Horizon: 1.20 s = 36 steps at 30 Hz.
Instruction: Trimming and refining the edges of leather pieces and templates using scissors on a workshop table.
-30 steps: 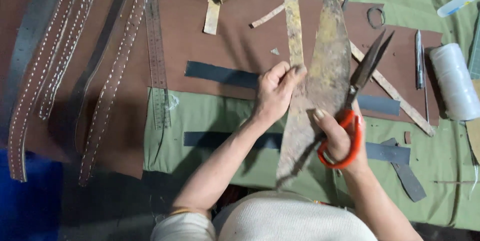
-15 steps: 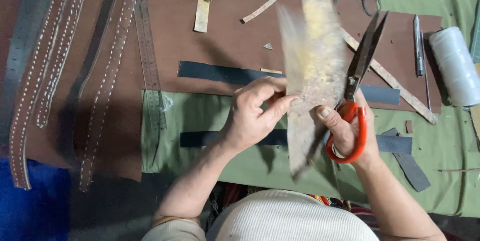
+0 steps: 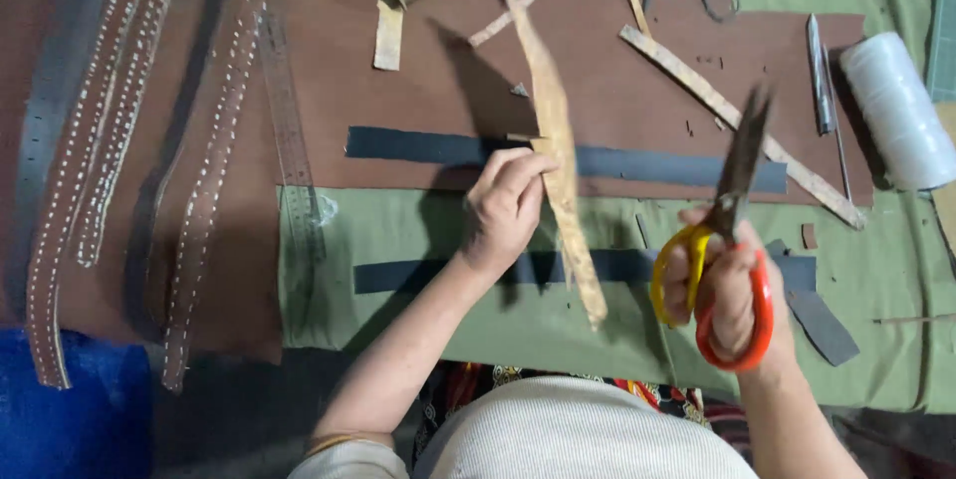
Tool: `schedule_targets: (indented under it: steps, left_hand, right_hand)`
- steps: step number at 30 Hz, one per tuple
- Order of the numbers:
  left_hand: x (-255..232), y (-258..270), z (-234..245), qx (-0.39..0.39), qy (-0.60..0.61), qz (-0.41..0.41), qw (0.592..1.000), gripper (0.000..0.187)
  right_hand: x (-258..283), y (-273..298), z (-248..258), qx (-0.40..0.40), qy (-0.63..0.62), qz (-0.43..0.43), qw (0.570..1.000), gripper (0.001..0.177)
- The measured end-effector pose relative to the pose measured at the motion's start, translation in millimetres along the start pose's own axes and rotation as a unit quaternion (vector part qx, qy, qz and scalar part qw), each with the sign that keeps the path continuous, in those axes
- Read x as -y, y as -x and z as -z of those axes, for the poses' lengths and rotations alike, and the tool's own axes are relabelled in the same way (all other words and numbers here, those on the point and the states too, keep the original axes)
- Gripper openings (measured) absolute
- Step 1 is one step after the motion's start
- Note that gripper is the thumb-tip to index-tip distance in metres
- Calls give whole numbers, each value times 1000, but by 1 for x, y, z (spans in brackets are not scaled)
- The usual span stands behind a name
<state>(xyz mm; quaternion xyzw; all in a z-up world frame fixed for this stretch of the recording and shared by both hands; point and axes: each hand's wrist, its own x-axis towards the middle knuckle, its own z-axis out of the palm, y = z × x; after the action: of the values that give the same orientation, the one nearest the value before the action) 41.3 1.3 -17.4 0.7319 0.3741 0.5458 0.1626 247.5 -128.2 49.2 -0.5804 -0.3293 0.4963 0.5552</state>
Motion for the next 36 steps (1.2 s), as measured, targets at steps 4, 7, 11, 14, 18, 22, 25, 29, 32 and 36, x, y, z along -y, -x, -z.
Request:
schedule_targets:
  steps: [4,7,11,14,18,22,25,29,32,36]
  left_hand:
    - [14,26,-4,26,45,88,995,24]
    - [11,28,0,50,114,270,955,26]
    - [23,36,-11,10,238,388,890,19]
    - [10,26,-7,1,294,473,831,49]
    - [6,30,-11,-8,350,466,813,46]
    - [-1,31,-7,-17,384,433,815,51]
    - [-1,32,-6,-20,404,412,816,50]
    - [-1,36,-6,-22,404,408,819,50]
    - [2,40,-7,-30,435,424,794,49]
    - [-9,37,-4,-14,408,438,801,49]
  right_hand:
    - [-26,23,5,87,-21,-121,989,73]
    - [-33,25,-4,179,-6,-155,972,86]
    - [-48,17,-16,211,4,-235,949,89]
    - [-31,18,-29,208,-17,-276,938,80]
    - [-13,12,-37,209,68,-255,942,83]
    - [-23,11,-34,218,32,-271,937,79]
    - [-31,10,-31,184,36,-309,932,89]
    - [-26,12,-32,242,34,-266,933,79]
    - [-24,12,-33,238,71,-258,934,86]
    - [-19,11,-36,239,90,-248,934,84]
